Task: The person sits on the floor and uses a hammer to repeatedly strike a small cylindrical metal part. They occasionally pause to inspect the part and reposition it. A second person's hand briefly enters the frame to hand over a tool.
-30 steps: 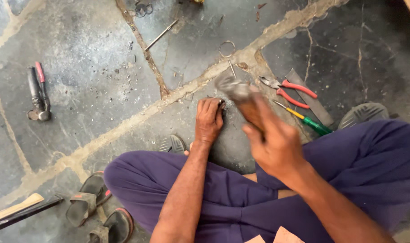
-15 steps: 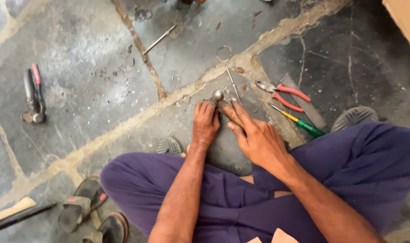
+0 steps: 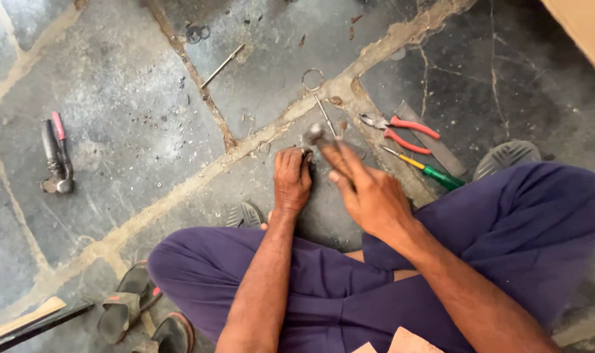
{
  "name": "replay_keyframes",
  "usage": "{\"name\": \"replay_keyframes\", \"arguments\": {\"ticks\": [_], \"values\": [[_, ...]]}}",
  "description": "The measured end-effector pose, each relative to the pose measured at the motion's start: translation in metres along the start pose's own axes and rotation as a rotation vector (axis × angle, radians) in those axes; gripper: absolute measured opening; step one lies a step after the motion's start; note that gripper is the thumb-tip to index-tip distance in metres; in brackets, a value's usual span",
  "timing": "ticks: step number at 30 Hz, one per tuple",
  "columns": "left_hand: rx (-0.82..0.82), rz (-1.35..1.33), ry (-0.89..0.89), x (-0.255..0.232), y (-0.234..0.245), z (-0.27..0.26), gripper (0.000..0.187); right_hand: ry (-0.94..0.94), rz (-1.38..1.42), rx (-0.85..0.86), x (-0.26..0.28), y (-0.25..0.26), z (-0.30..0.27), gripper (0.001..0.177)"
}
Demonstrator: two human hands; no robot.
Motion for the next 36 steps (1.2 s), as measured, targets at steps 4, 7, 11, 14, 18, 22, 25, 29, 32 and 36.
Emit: {"name": "replay_keyframes", "arguments": {"ticks": [4,7,11,14,18,22,25,29,32,36], "values": [[-0.010,0.008,0.078,-0.001,-0.006,-0.003,0.010,-0.099,0.048,-0.059,-0.019,0.021,-0.008,0.056],[0.023,0.016,0.077,-0.006,-0.007,-0.005,0.009,-0.090,0.077,-0.104,-0.025,0.036,-0.006,0.054],[-0.007,0.021,0.019,-0.011,-0.005,-0.004,0.014,-0.004,0.127,-0.168,-0.028,0.046,-0.003,0.054],[-0.009,0.057,0.007,-0.010,-0.005,-0.002,0.016,0.029,0.096,-0.200,-0.030,0.047,-0.003,0.053],[0.038,0.069,0.026,-0.010,-0.007,0.000,0.018,-0.014,0.131,-0.138,-0.034,0.044,0.001,0.055],[0.050,0.072,0.018,-0.013,-0.007,0.002,0.019,-0.034,0.126,-0.113,-0.035,0.044,0.003,0.057],[0.058,0.061,0.034,-0.013,-0.007,0.003,0.018,-0.031,0.132,-0.108,-0.035,0.044,0.002,0.058],[0.062,0.048,0.067,-0.012,-0.007,0.004,0.016,-0.031,0.129,-0.105,-0.035,0.044,0.003,0.058],[0.057,0.040,0.077,-0.012,-0.007,0.003,0.015,-0.026,0.128,-0.101,-0.034,0.043,0.003,0.058],[0.040,0.028,0.109,-0.008,-0.005,0.002,0.014,0.014,0.123,-0.124,-0.030,0.042,0.001,0.056]]}}
Point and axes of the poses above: each hand's wrist, its own z-axis towards the middle knuckle, its own y-axis out of the back of the hand, x = y × z, the point moved 7 cm from there along z, towards the middle knuckle, and after that the axes turned 1 degree about -y, right-handed, at the moved point
